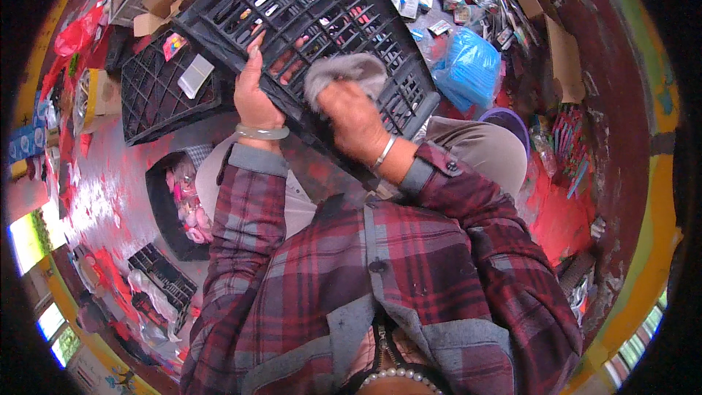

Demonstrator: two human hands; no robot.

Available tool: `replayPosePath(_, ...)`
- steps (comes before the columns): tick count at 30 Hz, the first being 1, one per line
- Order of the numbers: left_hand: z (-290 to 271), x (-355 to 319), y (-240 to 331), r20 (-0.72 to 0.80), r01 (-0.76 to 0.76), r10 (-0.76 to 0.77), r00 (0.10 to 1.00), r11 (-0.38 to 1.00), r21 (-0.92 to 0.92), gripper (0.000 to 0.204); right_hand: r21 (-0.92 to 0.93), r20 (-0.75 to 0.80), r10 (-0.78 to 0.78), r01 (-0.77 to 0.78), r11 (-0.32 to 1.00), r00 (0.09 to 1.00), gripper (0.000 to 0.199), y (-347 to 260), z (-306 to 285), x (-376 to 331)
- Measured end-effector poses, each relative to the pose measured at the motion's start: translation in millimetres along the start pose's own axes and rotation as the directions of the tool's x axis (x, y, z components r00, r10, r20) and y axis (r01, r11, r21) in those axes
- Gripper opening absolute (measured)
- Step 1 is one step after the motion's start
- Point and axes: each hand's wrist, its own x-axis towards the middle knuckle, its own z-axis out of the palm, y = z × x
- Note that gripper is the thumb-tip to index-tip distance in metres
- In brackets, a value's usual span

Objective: The person wipes the interior and exterior surfaces of a black plastic crate with a grey cloth, reaching into various sections and corners.

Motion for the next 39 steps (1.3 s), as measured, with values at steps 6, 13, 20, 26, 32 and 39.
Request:
replayPosePath(6,-1.4,2.7,0.5,-0.018,0.002,-0.002,1.000,1.000,-0.012,0.045,-0.164,0.047,0.207,-0.197,0.967,0.977,0.027,35.8,-18.3,-15.5)
replayPosePath(13,-8.4,5.7,4.1,-0.066,-0.006,0.005,0.998,1.000,-0.020,0.046,-0.364,-0.301,0.256,-0.359,0.859,0.918,0.019,109.1,-43.7,-18.5)
replayPosePath(20,-15.6,7.2,3.9,-0.113,-0.027,0.025,0.993,1.000,-0.014,0.046,-0.056,-0.455,0.559,-0.649,0.759,0.693,0.018,142.7,-72.2,-17.9)
replayPosePath(26,-24.5,10.3,0.6,-0.122,-0.035,0.032,0.992,0.999,-0.023,0.045,-0.441,-0.265,0.315,-0.405,0.801,0.911,0.023,129.0,-27.8,-32.5)
replayPosePath(32,-18.2,4.7,3.1,-0.081,-0.038,0.032,0.996,0.997,-0.064,0.043,-0.215,-0.229,0.500,-0.544,0.811,0.835,0.028,145.8,-38.0,-30.5)
replayPosePath(39,-24.0,8.0,-2.4,-0.160,-0.070,0.064,0.985,0.997,-0.030,0.042,0.037,-0.047,0.632,-0.630,0.775,0.774,0.024,87.5,-22.1,-44.6)
